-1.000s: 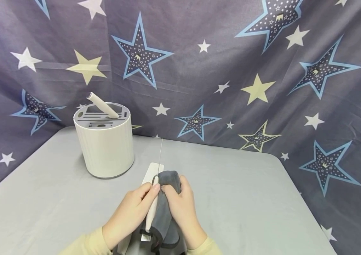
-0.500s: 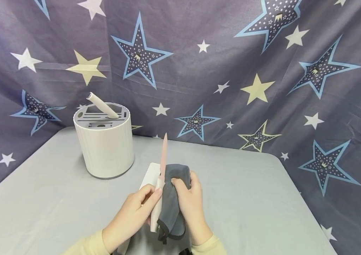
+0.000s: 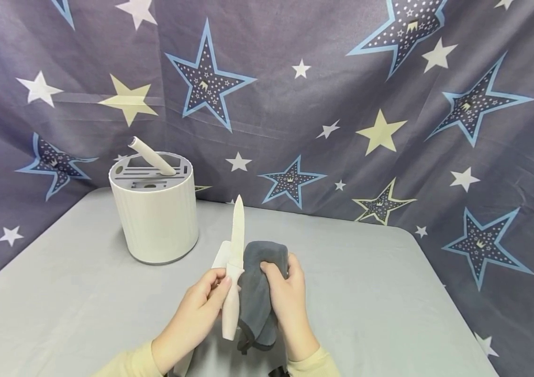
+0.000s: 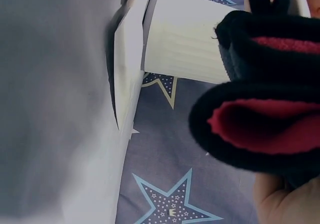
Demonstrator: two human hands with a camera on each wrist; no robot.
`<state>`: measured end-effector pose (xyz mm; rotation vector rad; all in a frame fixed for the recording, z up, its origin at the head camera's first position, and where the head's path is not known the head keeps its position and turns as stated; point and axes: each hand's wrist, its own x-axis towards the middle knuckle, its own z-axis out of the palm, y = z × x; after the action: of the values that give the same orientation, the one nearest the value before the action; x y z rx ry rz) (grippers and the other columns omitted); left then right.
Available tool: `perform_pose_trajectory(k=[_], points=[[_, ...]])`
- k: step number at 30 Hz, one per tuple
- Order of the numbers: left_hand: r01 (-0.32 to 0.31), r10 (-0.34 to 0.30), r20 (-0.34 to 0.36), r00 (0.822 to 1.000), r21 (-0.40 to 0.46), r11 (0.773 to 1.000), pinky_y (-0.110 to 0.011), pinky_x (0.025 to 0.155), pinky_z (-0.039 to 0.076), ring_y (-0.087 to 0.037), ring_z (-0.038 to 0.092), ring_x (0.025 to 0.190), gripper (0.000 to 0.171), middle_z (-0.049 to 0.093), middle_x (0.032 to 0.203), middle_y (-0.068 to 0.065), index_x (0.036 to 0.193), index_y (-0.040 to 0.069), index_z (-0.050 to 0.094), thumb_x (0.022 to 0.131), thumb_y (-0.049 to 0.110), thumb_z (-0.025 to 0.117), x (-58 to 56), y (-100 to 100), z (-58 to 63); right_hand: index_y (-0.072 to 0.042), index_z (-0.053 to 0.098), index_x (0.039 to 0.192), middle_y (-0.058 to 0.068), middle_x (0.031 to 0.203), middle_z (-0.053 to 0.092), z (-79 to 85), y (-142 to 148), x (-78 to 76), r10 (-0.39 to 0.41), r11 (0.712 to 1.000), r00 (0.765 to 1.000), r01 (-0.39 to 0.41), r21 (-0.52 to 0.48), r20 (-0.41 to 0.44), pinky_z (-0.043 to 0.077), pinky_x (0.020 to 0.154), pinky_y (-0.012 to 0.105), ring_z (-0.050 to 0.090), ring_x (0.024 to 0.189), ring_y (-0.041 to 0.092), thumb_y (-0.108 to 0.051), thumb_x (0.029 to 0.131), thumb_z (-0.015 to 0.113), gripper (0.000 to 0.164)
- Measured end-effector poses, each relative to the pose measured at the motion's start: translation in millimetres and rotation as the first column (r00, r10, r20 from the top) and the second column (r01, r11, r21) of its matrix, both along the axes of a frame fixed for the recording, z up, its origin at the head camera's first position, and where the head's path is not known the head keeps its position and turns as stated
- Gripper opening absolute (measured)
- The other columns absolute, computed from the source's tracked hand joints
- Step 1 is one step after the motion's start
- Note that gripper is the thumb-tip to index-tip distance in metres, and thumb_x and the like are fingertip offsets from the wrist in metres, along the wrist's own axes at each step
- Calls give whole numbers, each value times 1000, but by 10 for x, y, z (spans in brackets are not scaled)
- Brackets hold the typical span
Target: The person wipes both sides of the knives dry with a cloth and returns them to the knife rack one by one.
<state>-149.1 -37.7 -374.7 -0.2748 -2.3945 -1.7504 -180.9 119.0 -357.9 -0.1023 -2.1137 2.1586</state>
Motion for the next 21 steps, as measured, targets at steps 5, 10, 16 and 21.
perform_pose_trajectory(k=[5, 10, 16, 21], points=[[39, -47, 60, 997, 127, 991, -25, 63, 55, -15, 67, 75, 30, 68, 99, -14, 122, -5, 53, 108, 18, 41, -5, 12, -17, 2, 54, 117, 3, 88, 61, -11, 3, 3, 8, 1000, 1000, -8, 2, 3, 55, 59, 29, 63, 64, 11, -10, 93, 62, 28], [27, -45, 72, 996, 227, 974, -27, 52, 56, -15, 64, 65, 34, 64, 100, -18, 128, -6, 49, 109, 19, 37, 11, 30, -26, 2, 54, 116, 4, 89, 61, -29, 2, 12, 20, 1000, 1000, -20, -5, 10, 55, 59, 30, 64, 64, 12, -11, 93, 62, 27], [-26, 5, 88, 996, 244, 970, -28, 47, 53, -9, 56, 53, 35, 62, 98, -17, 132, -3, 48, 110, 21, 34, 2, 40, -56, 2, 54, 115, 5, 91, 62, -35, -6, 13, 25, 1000, 1000, -25, -10, 5, 56, 61, 30, 65, 68, 13, -11, 93, 62, 27], [-72, 36, 131, 991, 285, 956, -25, 47, 49, -9, 51, 57, 36, 59, 96, -16, 131, -4, 47, 110, 20, 31, -10, 39, -72, 2, 54, 114, 5, 92, 62, -34, -10, 15, 31, 999, 999, -31, -23, 12, 56, 62, 31, 66, 69, 14, -10, 92, 63, 26]])
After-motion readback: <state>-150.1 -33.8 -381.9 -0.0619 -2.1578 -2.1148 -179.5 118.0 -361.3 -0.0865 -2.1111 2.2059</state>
